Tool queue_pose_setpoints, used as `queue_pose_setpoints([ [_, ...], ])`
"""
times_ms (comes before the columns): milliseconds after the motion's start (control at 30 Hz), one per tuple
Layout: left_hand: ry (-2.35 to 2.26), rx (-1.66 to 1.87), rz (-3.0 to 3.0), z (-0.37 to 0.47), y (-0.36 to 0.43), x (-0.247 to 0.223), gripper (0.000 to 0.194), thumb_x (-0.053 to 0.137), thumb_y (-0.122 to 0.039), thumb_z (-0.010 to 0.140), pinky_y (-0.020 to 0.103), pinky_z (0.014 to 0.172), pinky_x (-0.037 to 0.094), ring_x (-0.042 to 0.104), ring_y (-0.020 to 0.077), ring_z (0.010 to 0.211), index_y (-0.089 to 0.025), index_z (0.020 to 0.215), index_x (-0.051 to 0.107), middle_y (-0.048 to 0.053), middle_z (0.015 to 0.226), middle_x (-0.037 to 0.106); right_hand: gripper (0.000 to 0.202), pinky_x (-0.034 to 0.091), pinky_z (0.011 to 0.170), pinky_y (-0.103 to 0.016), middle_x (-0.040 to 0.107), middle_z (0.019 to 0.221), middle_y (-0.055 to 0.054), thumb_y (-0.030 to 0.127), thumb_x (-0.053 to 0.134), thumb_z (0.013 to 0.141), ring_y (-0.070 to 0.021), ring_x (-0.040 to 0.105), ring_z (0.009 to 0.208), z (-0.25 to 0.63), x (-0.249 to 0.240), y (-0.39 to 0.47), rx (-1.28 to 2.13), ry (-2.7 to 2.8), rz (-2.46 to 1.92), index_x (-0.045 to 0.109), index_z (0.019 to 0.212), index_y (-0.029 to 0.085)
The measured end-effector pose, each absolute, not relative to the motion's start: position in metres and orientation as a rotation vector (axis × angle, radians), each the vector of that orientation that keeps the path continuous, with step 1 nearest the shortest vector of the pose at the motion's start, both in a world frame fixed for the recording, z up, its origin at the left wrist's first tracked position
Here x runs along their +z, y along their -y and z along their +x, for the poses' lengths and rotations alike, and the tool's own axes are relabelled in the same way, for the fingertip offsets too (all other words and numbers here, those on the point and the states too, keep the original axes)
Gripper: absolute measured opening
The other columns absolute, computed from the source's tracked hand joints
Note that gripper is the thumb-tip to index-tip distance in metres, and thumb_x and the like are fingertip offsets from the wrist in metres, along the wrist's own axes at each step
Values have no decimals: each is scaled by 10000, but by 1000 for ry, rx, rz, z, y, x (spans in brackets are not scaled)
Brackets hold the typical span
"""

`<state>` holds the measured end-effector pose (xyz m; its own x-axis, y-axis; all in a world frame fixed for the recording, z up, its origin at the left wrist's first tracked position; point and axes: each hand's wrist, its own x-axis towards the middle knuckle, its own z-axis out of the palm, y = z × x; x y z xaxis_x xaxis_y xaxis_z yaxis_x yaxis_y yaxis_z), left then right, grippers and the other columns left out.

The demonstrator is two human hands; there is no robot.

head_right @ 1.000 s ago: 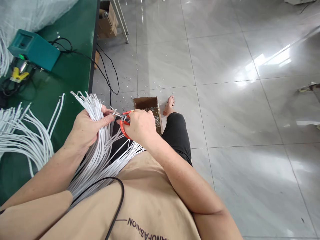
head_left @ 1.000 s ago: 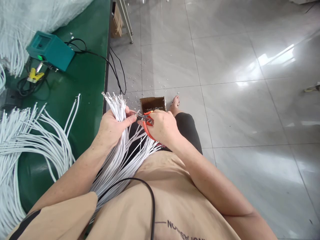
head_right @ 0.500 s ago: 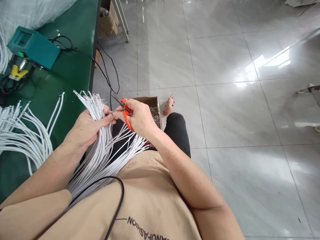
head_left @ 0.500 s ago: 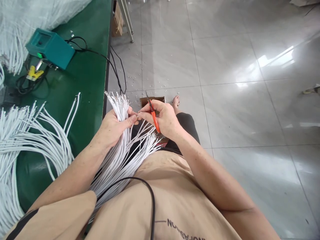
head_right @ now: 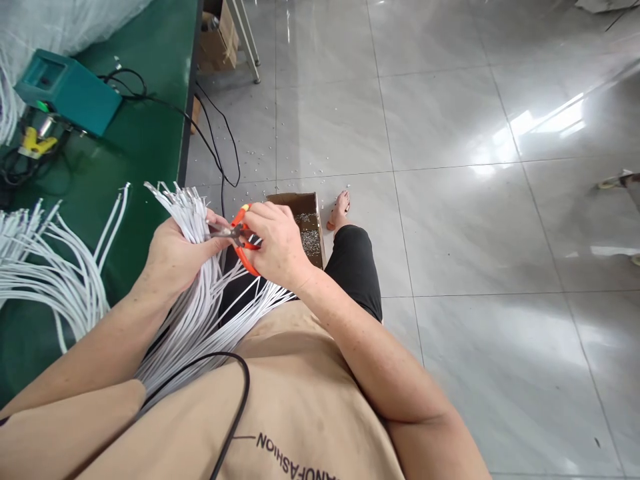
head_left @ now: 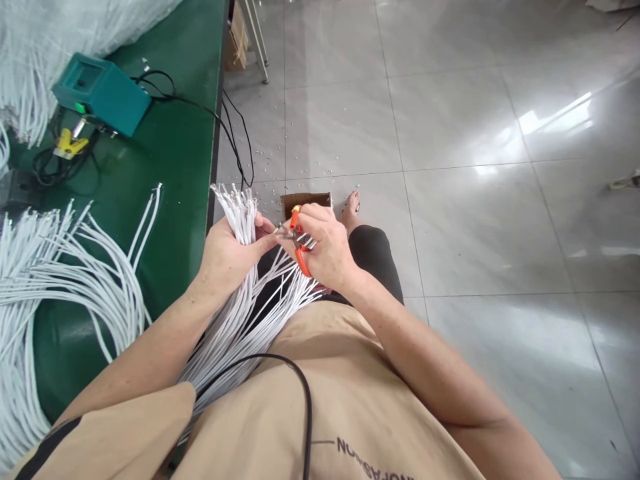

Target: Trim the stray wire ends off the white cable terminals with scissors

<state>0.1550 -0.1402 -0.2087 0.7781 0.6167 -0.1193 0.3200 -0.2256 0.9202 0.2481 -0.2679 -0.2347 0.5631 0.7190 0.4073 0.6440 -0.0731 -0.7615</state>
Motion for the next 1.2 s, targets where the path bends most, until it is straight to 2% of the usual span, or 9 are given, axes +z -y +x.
queue_pose_setpoints([
  [100,-697,313,1821,155,139,-210,242,797,-256,628,287,728,454,576,132,730,-166,780,630,3,791,652,185,373,754,-272,511,658,15,221,537,826,-119,469,666,247,-233,269,130,1110,-1731,483,652,191],
  [267,-730,304,1686,156,135,-216,222,770,-252,670,311,801,454,594,139,784,-162,824,639,16,836,651,258,353,751,-283,535,668,12,264,495,872,-115,468,635,253,-233,273,75,754,-2035,461,628,186],
  [433,-761,288,1475,158,134,-215,306,808,-203,611,270,757,463,595,119,754,-158,861,637,1,790,631,179,314,768,-309,583,719,-9,204,503,838,-137,479,690,252,-239,279,-12,980,-2284,536,665,174],
  [533,-776,276,1453,158,135,-212,337,811,-187,601,247,718,461,578,99,702,-164,893,644,-13,750,619,199,299,755,-320,593,728,-19,206,472,856,-144,470,681,249,-243,282,-46,1064,-2365,565,684,167],
  [800,-753,281,1545,159,135,-210,344,810,-153,561,235,713,451,551,89,697,-174,863,647,-24,759,592,236,270,733,-326,587,727,-39,172,425,885,-149,450,664,247,-242,282,-105,1166,-2427,614,744,158],
  [1033,-762,289,1640,160,137,-211,337,816,-196,539,242,685,453,544,95,656,-174,838,662,-31,715,593,281,270,736,-346,573,685,-52,140,420,894,-159,445,654,248,-243,282,-171,1268,-2497,613,689,152],
  [1200,-751,226,1574,159,132,-209,363,819,-211,558,267,744,492,576,108,687,-205,894,680,-28,734,620,252,307,718,-326,562,682,-31,236,485,888,-145,459,660,256,-236,283,-18,1121,-2348,590,674,153],
])
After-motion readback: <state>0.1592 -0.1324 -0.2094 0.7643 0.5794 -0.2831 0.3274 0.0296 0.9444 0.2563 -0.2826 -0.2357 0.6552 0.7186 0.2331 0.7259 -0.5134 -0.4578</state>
